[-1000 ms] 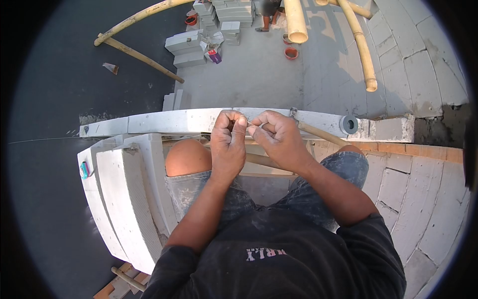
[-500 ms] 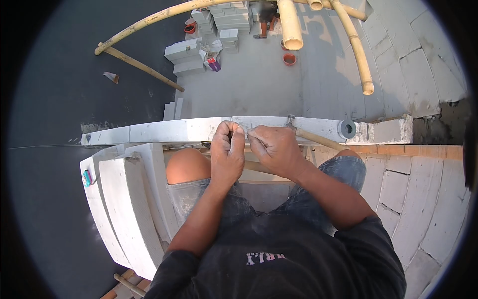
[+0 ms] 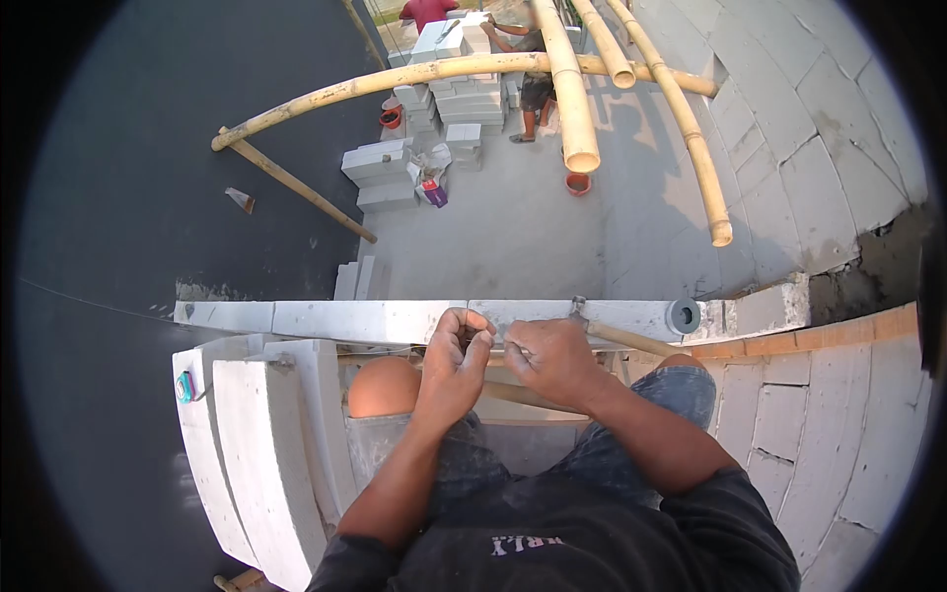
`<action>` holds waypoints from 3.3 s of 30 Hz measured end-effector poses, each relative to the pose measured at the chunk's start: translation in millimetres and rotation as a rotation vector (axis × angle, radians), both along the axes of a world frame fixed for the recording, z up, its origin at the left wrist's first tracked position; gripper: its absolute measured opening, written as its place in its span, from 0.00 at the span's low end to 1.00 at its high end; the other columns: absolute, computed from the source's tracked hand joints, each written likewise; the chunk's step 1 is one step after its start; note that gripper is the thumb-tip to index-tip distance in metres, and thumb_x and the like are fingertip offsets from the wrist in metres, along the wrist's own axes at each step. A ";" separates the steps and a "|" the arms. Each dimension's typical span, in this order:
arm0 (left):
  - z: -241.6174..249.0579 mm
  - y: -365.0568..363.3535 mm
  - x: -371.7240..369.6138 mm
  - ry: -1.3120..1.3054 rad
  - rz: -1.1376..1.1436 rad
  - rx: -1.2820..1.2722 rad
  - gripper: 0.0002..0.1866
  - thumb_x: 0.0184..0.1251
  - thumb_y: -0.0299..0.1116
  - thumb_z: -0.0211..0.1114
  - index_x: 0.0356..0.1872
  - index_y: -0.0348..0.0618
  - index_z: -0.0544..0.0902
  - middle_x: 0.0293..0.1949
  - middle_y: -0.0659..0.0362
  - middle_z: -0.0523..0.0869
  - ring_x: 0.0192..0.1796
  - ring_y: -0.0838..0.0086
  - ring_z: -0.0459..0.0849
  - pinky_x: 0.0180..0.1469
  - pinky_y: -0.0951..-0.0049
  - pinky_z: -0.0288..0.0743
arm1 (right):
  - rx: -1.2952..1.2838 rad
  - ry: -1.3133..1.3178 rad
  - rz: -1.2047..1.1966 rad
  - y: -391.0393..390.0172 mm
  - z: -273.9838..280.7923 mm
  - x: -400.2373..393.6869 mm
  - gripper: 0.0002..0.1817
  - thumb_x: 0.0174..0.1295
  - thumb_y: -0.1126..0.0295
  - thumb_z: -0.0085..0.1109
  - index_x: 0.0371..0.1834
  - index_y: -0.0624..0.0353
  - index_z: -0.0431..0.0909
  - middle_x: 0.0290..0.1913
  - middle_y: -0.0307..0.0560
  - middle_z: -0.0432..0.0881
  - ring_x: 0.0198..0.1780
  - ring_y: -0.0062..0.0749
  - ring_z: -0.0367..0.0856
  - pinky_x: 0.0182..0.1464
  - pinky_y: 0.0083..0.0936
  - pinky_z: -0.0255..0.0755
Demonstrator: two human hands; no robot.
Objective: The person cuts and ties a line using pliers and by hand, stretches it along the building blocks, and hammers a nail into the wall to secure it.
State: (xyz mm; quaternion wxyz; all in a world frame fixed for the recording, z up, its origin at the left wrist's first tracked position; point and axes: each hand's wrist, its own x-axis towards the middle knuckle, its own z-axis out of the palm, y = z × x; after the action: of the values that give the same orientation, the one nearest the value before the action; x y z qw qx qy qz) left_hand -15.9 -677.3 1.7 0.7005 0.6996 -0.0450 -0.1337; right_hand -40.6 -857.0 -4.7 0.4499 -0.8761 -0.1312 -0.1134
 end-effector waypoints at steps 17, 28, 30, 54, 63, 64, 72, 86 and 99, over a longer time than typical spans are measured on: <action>-2.9 2.6 5.8 -0.175 -0.125 0.437 0.13 0.81 0.35 0.68 0.37 0.34 0.87 0.29 0.58 0.86 0.35 0.78 0.80 0.40 0.67 0.76 | -0.215 -0.214 0.029 -1.8 -9.2 2.5 0.09 0.58 0.74 0.68 0.25 0.57 0.76 0.22 0.49 0.82 0.22 0.49 0.81 0.27 0.43 0.72; -30.7 13.8 13.4 0.616 -0.034 -0.521 0.08 0.78 0.33 0.72 0.40 0.40 0.84 0.32 0.65 0.80 0.33 0.82 0.73 0.36 0.79 0.67 | -0.362 -0.380 -0.008 11.3 -13.1 6.9 0.11 0.58 0.77 0.71 0.24 0.57 0.76 0.21 0.46 0.77 0.20 0.43 0.78 0.25 0.40 0.68; -30.3 13.5 13.1 0.624 -0.023 -0.509 0.08 0.77 0.33 0.72 0.41 0.40 0.84 0.32 0.65 0.81 0.33 0.82 0.74 0.37 0.79 0.68 | -0.381 -0.374 0.002 11.9 -10.1 4.9 0.10 0.58 0.77 0.71 0.25 0.58 0.77 0.21 0.46 0.77 0.20 0.44 0.77 0.25 0.40 0.68; -24.9 10.1 18.9 0.546 -0.004 -0.329 0.10 0.74 0.34 0.74 0.40 0.37 0.85 0.28 0.67 0.76 0.28 0.83 0.70 0.30 0.78 0.63 | -0.364 -0.253 -0.031 14.1 -16.4 2.0 0.06 0.62 0.76 0.70 0.30 0.60 0.81 0.24 0.49 0.77 0.24 0.48 0.79 0.28 0.43 0.70; -20.9 6.3 12.5 0.334 0.041 -0.105 0.11 0.74 0.34 0.73 0.37 0.34 0.89 0.30 0.62 0.84 0.32 0.78 0.78 0.36 0.75 0.71 | -0.364 -0.170 0.083 19.7 -9.0 -4.4 0.02 0.64 0.78 0.69 0.36 0.64 0.84 0.27 0.52 0.81 0.27 0.51 0.81 0.30 0.44 0.74; -15.7 5.6 10.2 0.239 0.060 0.034 0.13 0.75 0.35 0.72 0.37 0.32 0.90 0.31 0.59 0.87 0.34 0.75 0.82 0.39 0.73 0.75 | -0.358 -0.157 0.105 18.9 -8.3 -4.2 0.02 0.63 0.78 0.69 0.37 0.63 0.85 0.27 0.52 0.81 0.27 0.52 0.81 0.31 0.44 0.74; -6.2 5.2 6.1 -0.041 -0.064 0.324 0.12 0.75 0.34 0.70 0.41 0.32 0.92 0.38 0.46 0.92 0.41 0.61 0.89 0.49 0.62 0.80 | -0.273 -0.085 0.153 -2.0 6.5 0.6 0.03 0.61 0.78 0.68 0.35 0.62 0.83 0.29 0.50 0.82 0.31 0.49 0.84 0.34 0.43 0.78; -7.8 7.4 7.8 -0.267 -0.135 0.235 0.11 0.73 0.33 0.70 0.37 0.33 0.90 0.31 0.40 0.87 0.32 0.49 0.86 0.40 0.56 0.78 | 0.190 0.322 0.056 -18.9 11.3 6.7 0.04 0.67 0.76 0.73 0.41 0.65 0.90 0.27 0.33 0.80 0.30 0.11 0.71 0.31 0.19 0.63; -6.9 3.1 9.9 -0.125 -0.090 0.319 0.16 0.75 0.35 0.69 0.31 0.31 0.85 0.24 0.45 0.81 0.27 0.64 0.75 0.36 0.58 0.72 | 0.382 0.470 -0.021 -11.6 -11.3 8.4 0.07 0.69 0.71 0.72 0.35 0.62 0.86 0.28 0.28 0.77 0.31 0.11 0.68 0.33 0.18 0.63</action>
State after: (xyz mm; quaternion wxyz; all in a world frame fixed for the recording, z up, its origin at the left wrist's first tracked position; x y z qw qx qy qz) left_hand -6.0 -674.2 -5.2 0.5696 0.8062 -0.0976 -0.1266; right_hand -32.2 -868.6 -16.0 0.6233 -0.7792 0.0092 0.0654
